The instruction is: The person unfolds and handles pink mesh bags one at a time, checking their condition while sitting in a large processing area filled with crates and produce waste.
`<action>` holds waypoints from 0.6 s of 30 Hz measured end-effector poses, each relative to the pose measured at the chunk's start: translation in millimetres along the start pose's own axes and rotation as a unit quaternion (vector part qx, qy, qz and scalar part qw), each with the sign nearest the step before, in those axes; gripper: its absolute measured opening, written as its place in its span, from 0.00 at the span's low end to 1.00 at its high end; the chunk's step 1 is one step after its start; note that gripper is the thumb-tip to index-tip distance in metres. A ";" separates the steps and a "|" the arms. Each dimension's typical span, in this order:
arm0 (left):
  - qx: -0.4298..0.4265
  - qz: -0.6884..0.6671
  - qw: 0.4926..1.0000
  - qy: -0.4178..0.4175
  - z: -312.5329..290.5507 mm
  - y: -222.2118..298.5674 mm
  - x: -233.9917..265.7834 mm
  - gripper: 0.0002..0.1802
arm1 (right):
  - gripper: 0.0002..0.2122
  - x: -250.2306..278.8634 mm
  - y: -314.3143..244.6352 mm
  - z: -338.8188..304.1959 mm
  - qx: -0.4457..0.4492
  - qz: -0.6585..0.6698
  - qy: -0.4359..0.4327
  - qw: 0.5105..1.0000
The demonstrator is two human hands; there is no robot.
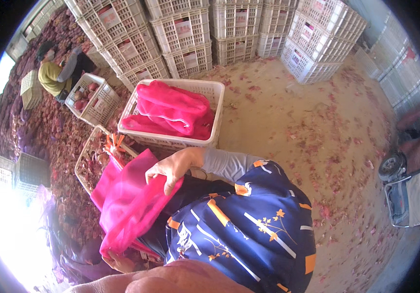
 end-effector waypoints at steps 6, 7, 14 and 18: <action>0.053 -0.142 0.988 -0.034 -0.1 -0.8 -13.7 0.18 | 0.13 26.2 12.4 9.6 -0.019 -0.163 0.143 0.976; 0.092 -0.142 0.983 -0.064 -4.7 -5.3 -16.8 0.17 | 0.09 37.1 -0.3 10.4 0.021 -0.225 0.194 0.955; 0.285 0.046 0.855 -0.430 -68.1 -1.7 -98.6 0.05 | 0.11 98.2 46.0 1.4 0.009 0.494 0.355 0.794; 0.130 -0.519 0.818 -0.211 -28.9 27.2 -50.7 0.25 | 0.19 43.7 12.5 22.7 -0.123 0.384 0.099 0.910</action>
Point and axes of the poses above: each hand's wrist, its own z-axis towards the middle knuckle, its own x-axis out of the back of the hand, y = z × x, the point moved 9 cm from there along z, towards the middle knuckle, and after that the axes turned 1 degree about -x, right-handed, at the moved point
